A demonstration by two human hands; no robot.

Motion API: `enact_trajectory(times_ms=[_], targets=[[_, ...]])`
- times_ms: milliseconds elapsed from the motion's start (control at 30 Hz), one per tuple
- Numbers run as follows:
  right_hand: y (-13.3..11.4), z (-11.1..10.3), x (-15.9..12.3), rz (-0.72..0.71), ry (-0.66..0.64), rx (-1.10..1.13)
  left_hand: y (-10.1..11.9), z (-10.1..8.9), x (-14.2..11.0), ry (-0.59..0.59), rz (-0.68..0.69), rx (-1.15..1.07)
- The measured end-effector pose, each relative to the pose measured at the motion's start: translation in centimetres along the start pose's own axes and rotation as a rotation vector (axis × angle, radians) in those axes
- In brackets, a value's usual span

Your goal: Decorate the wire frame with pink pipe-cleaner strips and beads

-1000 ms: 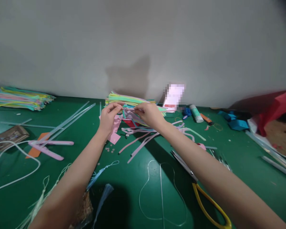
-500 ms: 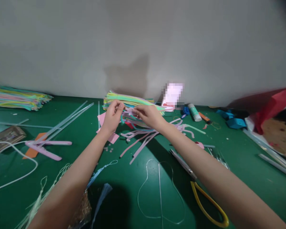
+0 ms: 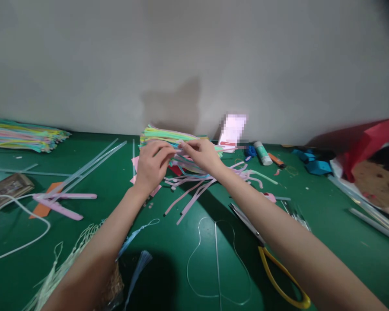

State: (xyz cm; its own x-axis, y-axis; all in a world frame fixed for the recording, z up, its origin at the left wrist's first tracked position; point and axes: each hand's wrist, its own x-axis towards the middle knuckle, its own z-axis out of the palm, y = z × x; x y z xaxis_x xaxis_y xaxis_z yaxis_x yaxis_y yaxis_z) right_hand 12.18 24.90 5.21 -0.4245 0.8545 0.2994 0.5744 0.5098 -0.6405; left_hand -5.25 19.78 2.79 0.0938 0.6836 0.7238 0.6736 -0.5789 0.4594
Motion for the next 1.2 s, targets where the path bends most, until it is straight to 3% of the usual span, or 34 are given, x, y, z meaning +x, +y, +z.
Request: enact_trajectory(times_ms=[100,300,533,633,700,800,867,1000,1200], targets=[[0.4,0.0,0.1,-0.008,-0.020,0.026,-0.3,0.0,-0.7,0.009,-0.106,-0.038],[0.5,0.5,-0.5,-0.082,-0.169,0.016,-1.3,0.0,-0.7,0.159,-0.343,-0.154],[0.6,0.1,-0.2,0.014,-0.007,-0.001,-3.8,0.0,-1.4,0.229,-0.543,-0.219],[0.3,-0.6,0.0,0.033,0.087,0.023,-2.8,-0.4,-1.7,0.226,-0.507,-0.169],[0.0,-0.9,0.3,0.012,0.107,0.041,-1.3,-0.2,-1.9,0.117,-0.387,-0.098],[-0.8,-1.1,1.2,-0.062,0.083,0.095,1.1,1.5,-2.5,-0.369,-0.127,0.160],[-1.3,-1.1,1.7,-0.071,0.024,0.149,2.1,3.1,-3.0,-0.525,-0.072,0.274],[-2.0,-1.6,2.3,-0.014,-0.026,0.352,2.1,5.6,-3.1,-0.513,0.004,0.301],[-2.1,-3.2,2.5,0.070,0.077,0.695,1.8,5.9,-1.5,-0.398,-0.052,0.081]])
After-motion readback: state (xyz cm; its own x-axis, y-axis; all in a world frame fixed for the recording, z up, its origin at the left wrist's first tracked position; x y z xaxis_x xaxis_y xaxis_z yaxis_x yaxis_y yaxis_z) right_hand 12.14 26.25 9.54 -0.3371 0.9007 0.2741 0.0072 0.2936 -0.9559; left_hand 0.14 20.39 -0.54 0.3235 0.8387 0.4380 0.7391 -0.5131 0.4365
